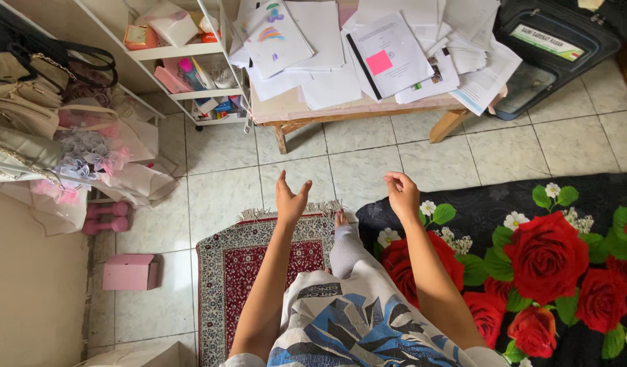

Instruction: The person sorts through a stack of papers on a wooden table by hand, leafing through them one by one, and then places a document into a drawer of a plastic cabinet.

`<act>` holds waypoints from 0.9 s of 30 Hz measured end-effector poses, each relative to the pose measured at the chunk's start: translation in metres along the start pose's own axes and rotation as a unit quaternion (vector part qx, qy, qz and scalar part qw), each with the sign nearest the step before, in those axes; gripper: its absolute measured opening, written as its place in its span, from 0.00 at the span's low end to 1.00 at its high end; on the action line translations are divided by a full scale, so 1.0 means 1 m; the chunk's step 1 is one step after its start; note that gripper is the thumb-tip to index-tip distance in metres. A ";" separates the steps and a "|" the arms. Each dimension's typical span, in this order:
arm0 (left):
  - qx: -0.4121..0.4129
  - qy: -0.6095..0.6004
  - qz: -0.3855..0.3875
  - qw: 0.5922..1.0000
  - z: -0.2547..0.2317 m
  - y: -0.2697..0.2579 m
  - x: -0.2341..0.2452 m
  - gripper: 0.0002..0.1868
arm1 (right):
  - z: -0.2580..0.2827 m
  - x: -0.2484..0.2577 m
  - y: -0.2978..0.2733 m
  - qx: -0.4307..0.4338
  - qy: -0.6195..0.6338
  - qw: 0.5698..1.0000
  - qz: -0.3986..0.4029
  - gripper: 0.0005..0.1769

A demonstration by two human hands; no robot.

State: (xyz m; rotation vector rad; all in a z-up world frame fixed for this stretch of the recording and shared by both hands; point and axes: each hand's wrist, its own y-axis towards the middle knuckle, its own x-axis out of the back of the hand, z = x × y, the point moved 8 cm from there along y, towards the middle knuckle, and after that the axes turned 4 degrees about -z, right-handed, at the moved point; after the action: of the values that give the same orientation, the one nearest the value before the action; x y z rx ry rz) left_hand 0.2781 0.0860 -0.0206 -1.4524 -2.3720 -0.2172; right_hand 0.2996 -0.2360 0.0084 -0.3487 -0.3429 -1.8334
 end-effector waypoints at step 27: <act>0.087 0.144 0.049 0.985 0.023 0.412 -0.150 0.30 | -0.056 -0.312 0.458 -0.236 -0.059 0.936 0.254 0.13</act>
State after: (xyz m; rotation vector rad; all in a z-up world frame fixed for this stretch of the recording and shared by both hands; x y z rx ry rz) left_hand 0.7002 0.1595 -0.1186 -1.3512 -2.0313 -0.1767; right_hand 0.8213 -0.1141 -0.1436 -0.8034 0.1157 -1.3645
